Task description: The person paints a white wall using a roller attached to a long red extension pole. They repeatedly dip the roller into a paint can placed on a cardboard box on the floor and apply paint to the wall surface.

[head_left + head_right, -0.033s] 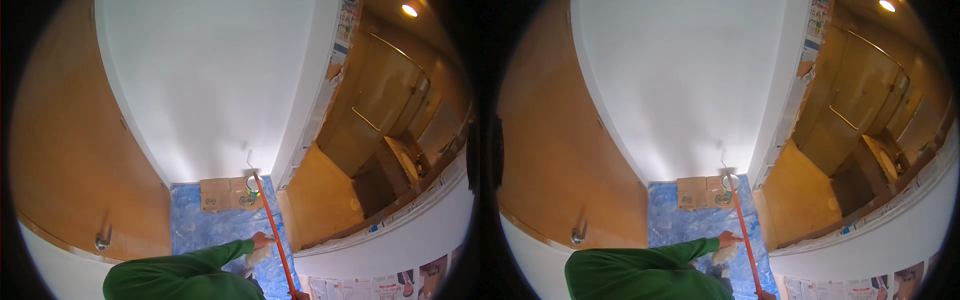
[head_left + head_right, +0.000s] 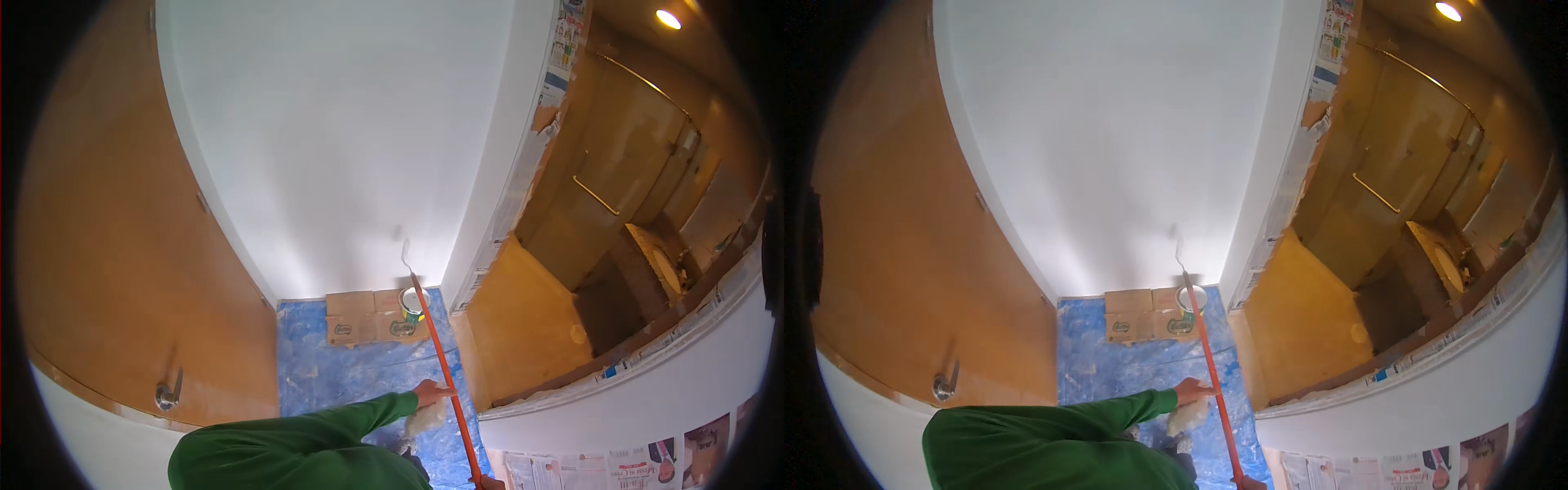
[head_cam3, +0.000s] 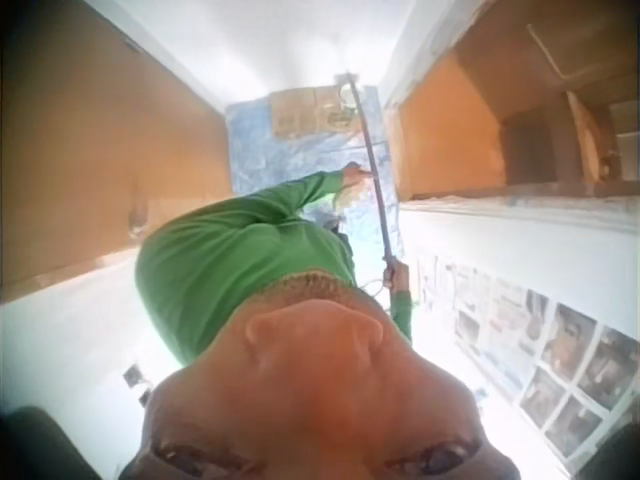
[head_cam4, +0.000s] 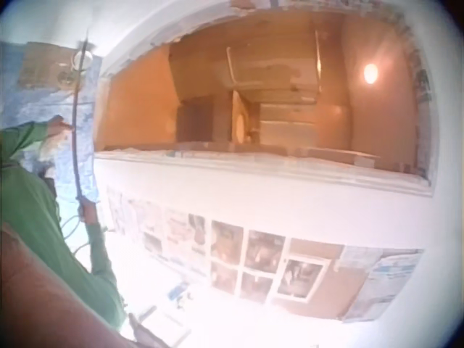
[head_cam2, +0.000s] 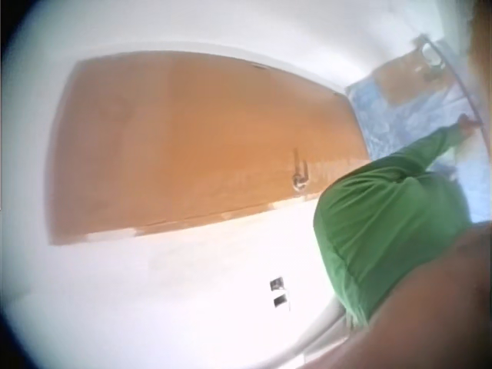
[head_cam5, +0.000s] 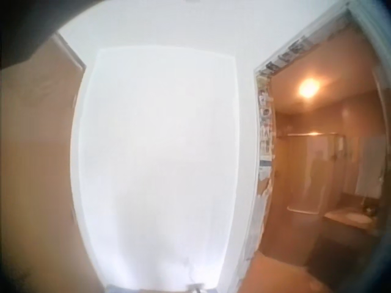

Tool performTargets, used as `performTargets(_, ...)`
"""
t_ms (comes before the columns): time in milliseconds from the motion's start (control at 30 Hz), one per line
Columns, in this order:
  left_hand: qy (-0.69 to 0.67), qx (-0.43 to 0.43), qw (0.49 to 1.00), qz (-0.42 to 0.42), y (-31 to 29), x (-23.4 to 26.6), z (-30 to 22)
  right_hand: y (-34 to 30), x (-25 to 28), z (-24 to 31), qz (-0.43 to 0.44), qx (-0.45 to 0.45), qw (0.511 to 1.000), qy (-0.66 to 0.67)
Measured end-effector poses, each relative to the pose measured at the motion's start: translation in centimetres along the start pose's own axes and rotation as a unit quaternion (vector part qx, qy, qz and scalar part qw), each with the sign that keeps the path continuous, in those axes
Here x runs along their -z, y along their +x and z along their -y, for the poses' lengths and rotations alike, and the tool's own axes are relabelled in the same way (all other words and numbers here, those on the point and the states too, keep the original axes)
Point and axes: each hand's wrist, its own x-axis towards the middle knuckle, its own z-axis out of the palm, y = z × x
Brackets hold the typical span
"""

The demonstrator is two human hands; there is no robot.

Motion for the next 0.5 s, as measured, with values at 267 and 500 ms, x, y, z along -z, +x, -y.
performTargets(267,-0.189,-0.007,0.981,-0.039,-5.2,2.1,-5.8,-5.0,-6.2,-3.5,-0.049,0.188,0.979,-0.055)
performTargets(500,-0.29,-0.157,0.944,0.017,-10.4,7.7,-12.1,-6.3,-9.9,-5.6,-0.095,0.316,0.935,-0.13)
